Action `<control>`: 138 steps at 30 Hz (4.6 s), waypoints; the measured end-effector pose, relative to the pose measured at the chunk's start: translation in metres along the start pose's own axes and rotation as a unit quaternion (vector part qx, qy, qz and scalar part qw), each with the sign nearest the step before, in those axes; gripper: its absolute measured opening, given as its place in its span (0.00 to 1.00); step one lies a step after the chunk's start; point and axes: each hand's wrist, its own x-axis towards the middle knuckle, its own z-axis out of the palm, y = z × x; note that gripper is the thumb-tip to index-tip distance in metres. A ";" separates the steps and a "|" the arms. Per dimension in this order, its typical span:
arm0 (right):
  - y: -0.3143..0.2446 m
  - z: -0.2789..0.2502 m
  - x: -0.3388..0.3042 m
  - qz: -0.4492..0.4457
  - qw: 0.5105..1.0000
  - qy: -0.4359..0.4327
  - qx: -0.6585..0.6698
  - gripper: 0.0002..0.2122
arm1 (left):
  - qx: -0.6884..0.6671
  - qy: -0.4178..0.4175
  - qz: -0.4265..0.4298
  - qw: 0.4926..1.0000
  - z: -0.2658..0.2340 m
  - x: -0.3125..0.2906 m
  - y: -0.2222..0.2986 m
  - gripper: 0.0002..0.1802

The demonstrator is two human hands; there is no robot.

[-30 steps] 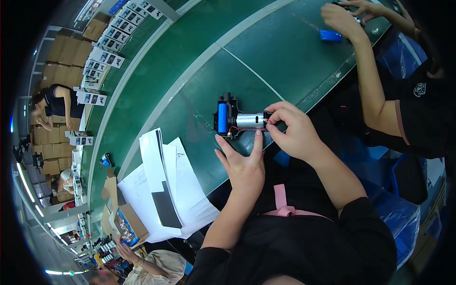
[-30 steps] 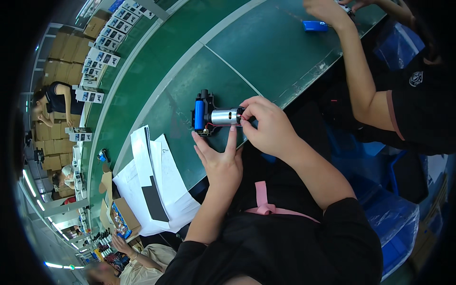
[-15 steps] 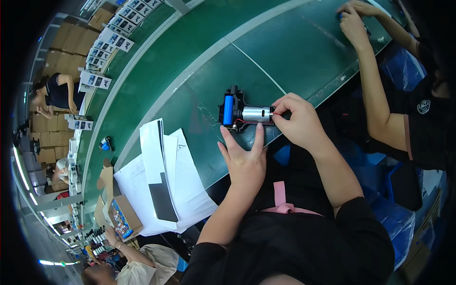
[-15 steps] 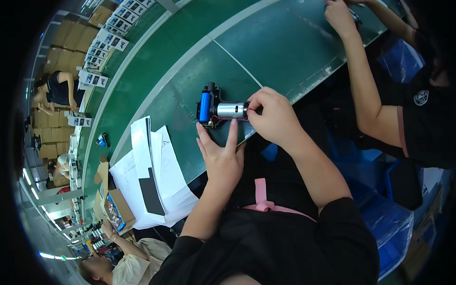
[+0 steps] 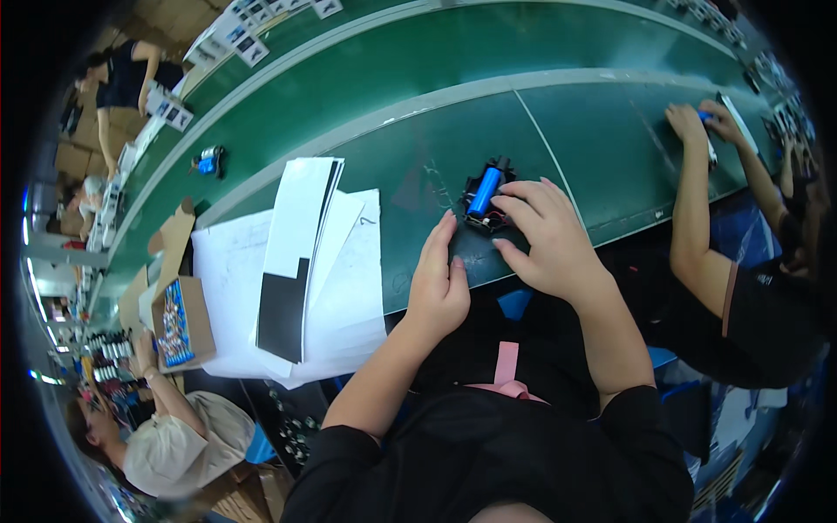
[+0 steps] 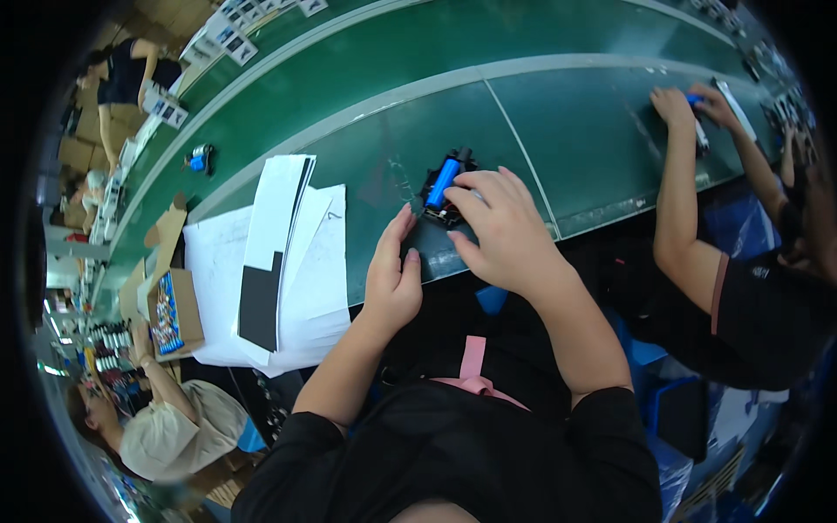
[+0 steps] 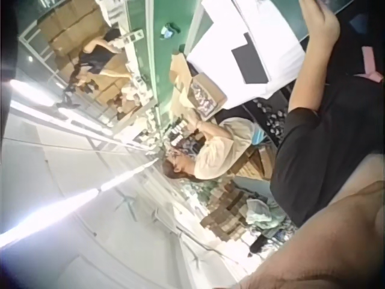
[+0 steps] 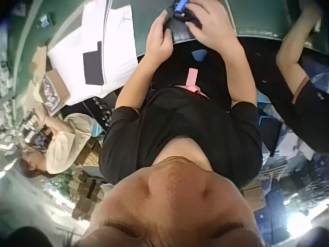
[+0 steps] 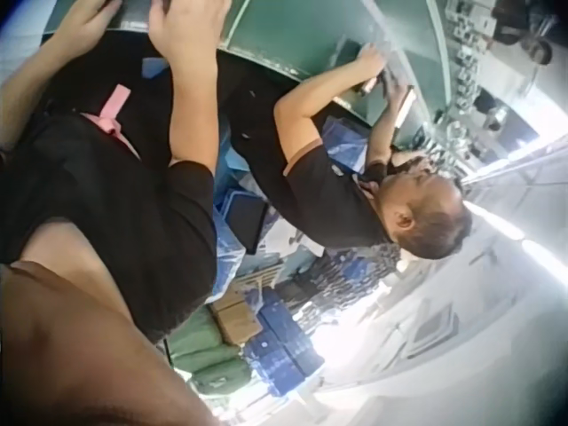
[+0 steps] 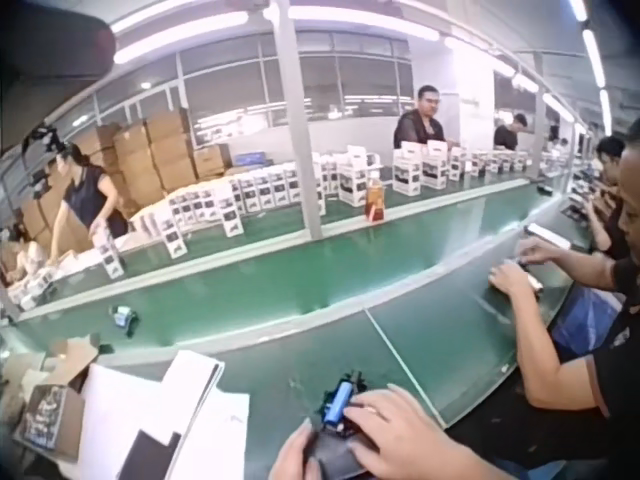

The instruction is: Assembling small electronic motors and components on a factory assembly line.

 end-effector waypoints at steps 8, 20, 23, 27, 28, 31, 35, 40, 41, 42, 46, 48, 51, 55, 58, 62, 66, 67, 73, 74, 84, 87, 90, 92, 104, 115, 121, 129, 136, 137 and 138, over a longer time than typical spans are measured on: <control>-0.005 0.014 0.004 -0.035 0.999 0.008 0.004 0.19 | -0.092 0.060 -0.001 0.994 -0.001 -0.003 -0.007 0.29; 0.014 -0.009 0.021 0.104 0.984 -0.115 -0.085 0.29 | -0.140 0.078 0.001 0.987 0.000 -0.001 -0.002 0.28; 0.015 -0.002 0.036 0.126 0.970 -0.188 -0.087 0.25 | -0.140 0.085 0.012 0.986 -0.006 -0.005 -0.005 0.31; 0.044 0.012 0.067 0.112 0.980 -0.141 -0.084 0.22 | -0.118 0.085 0.038 0.989 -0.009 -0.001 -0.004 0.30; 0.054 0.018 0.081 0.142 0.981 -0.111 -0.072 0.23 | -0.118 0.082 0.046 0.989 -0.009 0.000 -0.002 0.29; 0.107 0.044 0.142 0.177 0.978 -0.046 -0.101 0.24 | -0.097 0.046 0.060 0.992 -0.004 -0.001 -0.002 0.26; 0.152 0.069 0.228 0.236 0.960 -0.026 -0.147 0.24 | -0.046 0.028 0.073 0.996 -0.004 -0.003 0.000 0.22; 0.186 0.096 0.273 0.259 0.951 0.001 -0.169 0.27 | -0.032 -0.004 0.082 0.996 0.003 0.002 -0.001 0.21; 0.189 0.103 0.278 0.260 0.948 -0.001 -0.183 0.27 | -0.017 -0.011 0.087 0.996 0.002 0.002 -0.001 0.21; 0.188 0.112 0.282 0.257 0.947 -0.011 -0.194 0.27 | -0.001 -0.014 0.083 0.996 0.001 -0.001 -0.001 0.21; 0.211 0.109 0.285 0.239 0.940 -0.047 -0.239 0.29 | -0.016 -0.057 0.073 0.996 -0.007 -0.003 0.001 0.24; 0.173 0.105 0.280 0.203 0.945 0.032 -0.256 0.31 | 0.002 -0.075 0.048 0.996 -0.031 -0.008 0.013 0.25; 0.113 0.109 0.266 -0.006 0.989 0.070 -0.130 0.20 | 0.028 -0.087 0.122 0.988 -0.085 -0.017 0.027 0.22; -0.032 0.119 0.215 -0.135 0.972 -0.122 0.148 0.11 | 0.352 0.113 -0.033 0.929 -0.174 -0.045 0.001 0.36; -0.089 0.157 0.180 -0.225 0.925 -0.206 0.225 0.09 | 0.420 0.113 -0.180 0.882 -0.197 -0.078 -0.043 0.50; -0.113 0.193 0.166 -0.219 0.912 -0.257 0.232 0.10 | 0.454 0.081 -0.221 0.859 -0.199 -0.084 -0.054 0.43; -0.118 0.204 0.166 -0.226 0.917 -0.267 0.192 0.09 | 0.444 0.099 -0.205 0.866 -0.200 -0.088 -0.061 0.38; -0.121 0.203 0.165 -0.227 0.918 -0.265 0.189 0.09 | 0.450 0.095 -0.201 0.865 -0.202 -0.088 -0.061 0.37; -0.132 0.202 0.178 -0.212 0.898 -0.360 0.137 0.07 | 0.450 0.105 -0.193 0.865 -0.201 -0.095 -0.062 0.36; -0.135 0.201 0.179 -0.210 0.901 -0.353 0.137 0.07 | 0.453 0.103 -0.186 0.866 -0.201 -0.094 -0.063 0.36; -0.131 0.206 0.168 -0.205 0.910 -0.328 0.150 0.05 | 0.444 0.087 -0.204 0.868 -0.203 -0.087 -0.063 0.36; -0.124 0.186 0.164 -0.201 0.920 -0.260 0.214 0.04 | 0.436 0.049 -0.232 0.868 -0.208 -0.080 -0.053 0.37; -0.094 0.144 0.169 -0.196 0.921 -0.155 0.300 0.04 | 0.447 -0.021 -0.263 0.855 -0.219 -0.060 -0.034 0.40; -0.055 0.122 0.173 -0.142 0.909 -0.141 0.365 0.05 | 0.495 -0.124 -0.275 0.815 -0.235 -0.039 -0.016 0.42; 0.110 0.124 0.157 0.211 0.766 -0.100 0.599 0.26 | 0.528 -0.126 0.081 0.836 -0.174 0.291 -0.159 0.46; 0.114 0.100 0.164 0.224 0.681 -0.100 0.690 0.20 | 0.660 -0.245 -0.007 0.710 -0.154 0.380 -0.172 0.47; 0.108 0.126 0.173 0.213 0.713 0.089 0.662 0.25 | 0.524 -0.136 -0.038 0.840 -0.162 0.348 -0.141 0.31; 0.103 0.079 0.156 0.086 0.869 0.187 0.450 0.32 | -0.513 -0.118 -0.226 0.820 -0.076 0.264 -0.054 0.33; 0.054 0.057 0.143 -0.022 0.976 0.194 0.100 0.26 | -0.652 -0.025 -0.191 0.734 -0.016 0.196 -0.044 0.21; 0.052 0.059 0.141 -0.030 0.983 0.179 0.040 0.23 | -0.655 -0.001 -0.203 0.728 -0.011 0.191 -0.040 0.20; 0.046 0.061 0.141 -0.034 0.983 0.174 0.038 0.23 | -0.659 0.003 -0.201 0.725 -0.014 0.185 -0.043 0.20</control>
